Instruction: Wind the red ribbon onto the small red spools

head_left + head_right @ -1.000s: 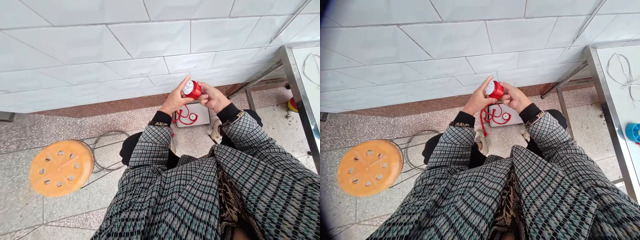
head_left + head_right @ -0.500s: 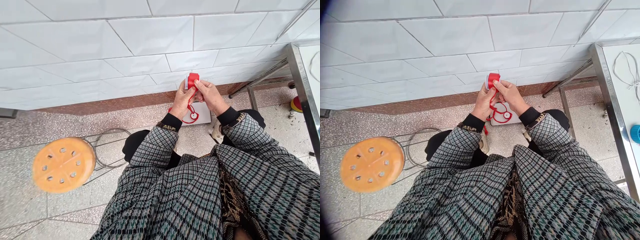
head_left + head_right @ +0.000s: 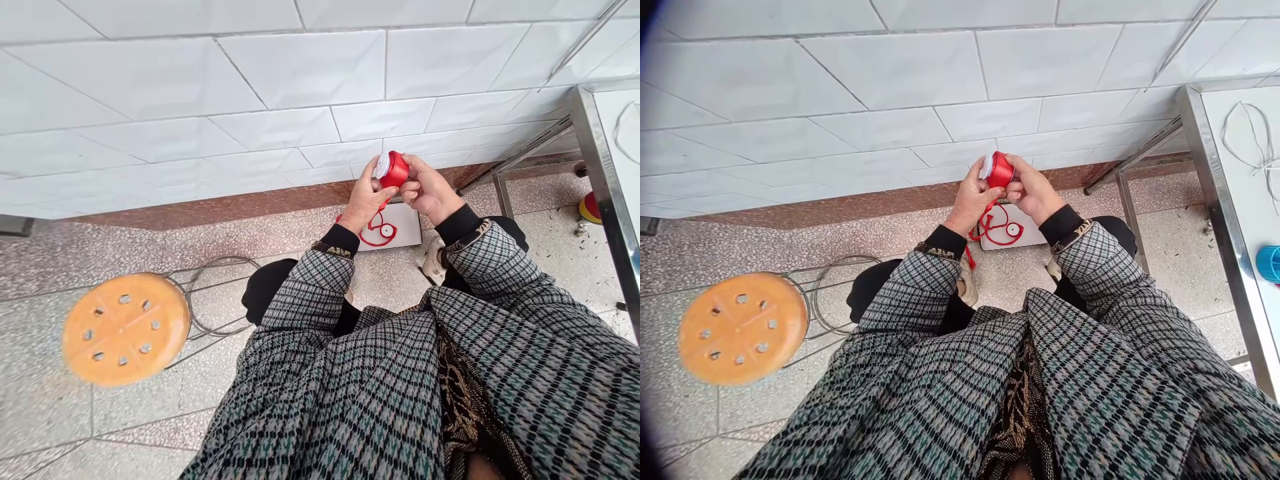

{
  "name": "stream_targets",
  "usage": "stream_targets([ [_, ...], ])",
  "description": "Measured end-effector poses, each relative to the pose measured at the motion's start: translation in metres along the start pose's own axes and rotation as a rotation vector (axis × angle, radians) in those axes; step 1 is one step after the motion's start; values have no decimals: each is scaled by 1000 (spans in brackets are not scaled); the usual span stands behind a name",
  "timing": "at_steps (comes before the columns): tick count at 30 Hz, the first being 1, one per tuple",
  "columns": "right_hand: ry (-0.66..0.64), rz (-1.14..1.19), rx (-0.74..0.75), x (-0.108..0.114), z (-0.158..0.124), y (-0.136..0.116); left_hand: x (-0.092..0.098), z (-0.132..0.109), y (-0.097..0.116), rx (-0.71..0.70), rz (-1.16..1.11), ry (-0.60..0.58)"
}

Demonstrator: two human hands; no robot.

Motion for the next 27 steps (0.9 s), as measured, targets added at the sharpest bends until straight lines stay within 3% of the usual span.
stream_targets([
  [9,-130,-5,-86,6,-3,1,4,-3,27,-53,-75,-119],
  [14,-178,-34,-99,4,-9,3,2,-3,29,-90,-69,-128],
  [20,-273,-243,191,-10,-28,7,-9,-11,28,30,-312,-104],
  [24,-157,-384,354,-10,-25,9,-17,-17,31,57,-362,-67],
  [27,-57,-298,377,-5,-14,10,-22,-19,27,76,-368,-44],
])
Point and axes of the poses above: each hand's wrist, its own z-axis towards the middle knuckle, its own x-axis out of the back of the hand, y = z × x, the point moved 4 cm from there along z, towards the middle knuckle, and after that the axes turned 7 degrees about x, right-handed, at the moved point
